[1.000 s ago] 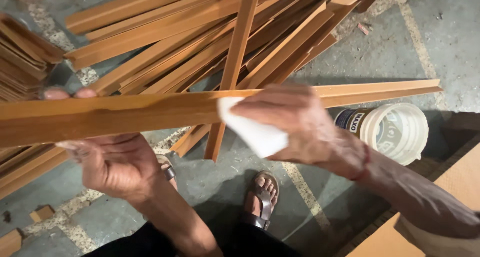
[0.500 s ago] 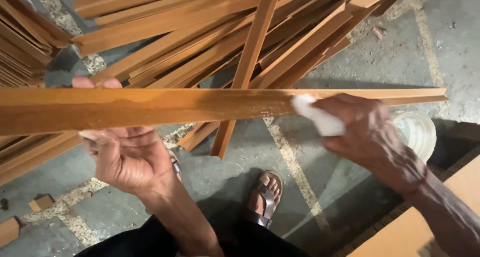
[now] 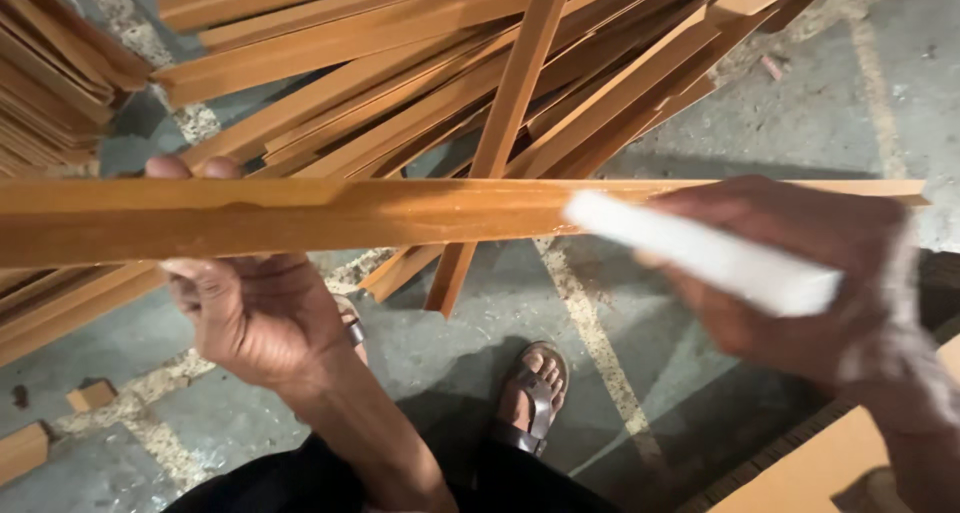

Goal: The person applies a white finish to long wooden strips using a white sponge. They repeatedly dip the sponge into a bucket and wipe the finish along the length of each strip, handling them one at a time.

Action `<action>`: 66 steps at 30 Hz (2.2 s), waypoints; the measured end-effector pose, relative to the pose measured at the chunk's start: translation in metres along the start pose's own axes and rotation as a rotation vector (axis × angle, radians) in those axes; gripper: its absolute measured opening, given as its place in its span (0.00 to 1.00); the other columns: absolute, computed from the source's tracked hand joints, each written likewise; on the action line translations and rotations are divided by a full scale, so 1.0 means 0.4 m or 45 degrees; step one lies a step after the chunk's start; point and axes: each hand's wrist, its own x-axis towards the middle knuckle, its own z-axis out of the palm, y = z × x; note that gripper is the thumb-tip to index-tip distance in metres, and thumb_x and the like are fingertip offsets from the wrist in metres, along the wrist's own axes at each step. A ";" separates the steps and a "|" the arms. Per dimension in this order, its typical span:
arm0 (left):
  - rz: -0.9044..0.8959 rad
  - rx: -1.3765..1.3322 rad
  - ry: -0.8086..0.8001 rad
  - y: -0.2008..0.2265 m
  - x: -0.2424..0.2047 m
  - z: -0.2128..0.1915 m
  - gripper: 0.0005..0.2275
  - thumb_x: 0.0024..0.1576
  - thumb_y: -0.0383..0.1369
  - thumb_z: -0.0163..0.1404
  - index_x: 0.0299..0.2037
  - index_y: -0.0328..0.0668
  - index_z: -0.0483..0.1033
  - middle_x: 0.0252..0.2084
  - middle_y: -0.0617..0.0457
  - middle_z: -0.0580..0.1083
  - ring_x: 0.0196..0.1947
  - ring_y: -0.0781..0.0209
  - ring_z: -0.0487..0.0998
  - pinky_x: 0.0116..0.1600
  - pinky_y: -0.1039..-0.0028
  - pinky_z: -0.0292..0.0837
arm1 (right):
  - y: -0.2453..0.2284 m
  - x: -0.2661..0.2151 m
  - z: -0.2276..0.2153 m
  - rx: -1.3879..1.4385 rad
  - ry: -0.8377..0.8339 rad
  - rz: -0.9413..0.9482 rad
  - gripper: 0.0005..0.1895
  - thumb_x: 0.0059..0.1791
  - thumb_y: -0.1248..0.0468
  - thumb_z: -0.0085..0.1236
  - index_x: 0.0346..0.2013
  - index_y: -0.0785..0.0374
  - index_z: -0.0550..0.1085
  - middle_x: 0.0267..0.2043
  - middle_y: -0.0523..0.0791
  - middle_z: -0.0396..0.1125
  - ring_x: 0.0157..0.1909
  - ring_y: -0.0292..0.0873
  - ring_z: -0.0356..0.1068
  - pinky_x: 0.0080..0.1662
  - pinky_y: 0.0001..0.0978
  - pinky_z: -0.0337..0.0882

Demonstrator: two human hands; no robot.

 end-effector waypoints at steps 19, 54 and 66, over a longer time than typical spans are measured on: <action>-0.028 0.053 -0.044 -0.012 0.009 -0.022 0.15 0.73 0.28 0.52 0.67 0.31 0.69 0.66 0.48 0.69 0.65 0.53 0.74 0.71 0.61 0.77 | 0.087 0.135 0.187 -0.493 -0.032 -0.642 0.25 0.45 0.66 0.69 0.58 0.65 0.76 0.50 0.52 0.77 0.41 0.44 0.79 0.34 0.32 0.80; -0.156 0.008 -0.022 -0.007 0.028 -0.081 0.22 0.60 0.18 0.51 0.66 0.36 0.64 0.58 0.38 0.72 0.21 0.74 0.67 0.24 0.86 0.68 | 0.296 -0.169 0.088 0.109 0.679 0.798 0.18 0.50 0.62 0.73 0.45 0.74 0.77 0.44 0.48 0.77 0.43 0.36 0.77 0.45 0.25 0.77; -0.114 -0.041 -0.240 -0.027 0.029 -0.067 0.20 0.62 0.16 0.50 0.62 0.44 0.69 0.59 0.50 0.74 0.47 0.63 0.77 0.29 0.87 0.77 | 0.103 -0.037 0.132 0.420 0.399 0.779 0.13 0.52 0.66 0.64 0.50 0.66 0.80 0.29 0.42 0.74 0.29 0.29 0.69 0.31 0.22 0.69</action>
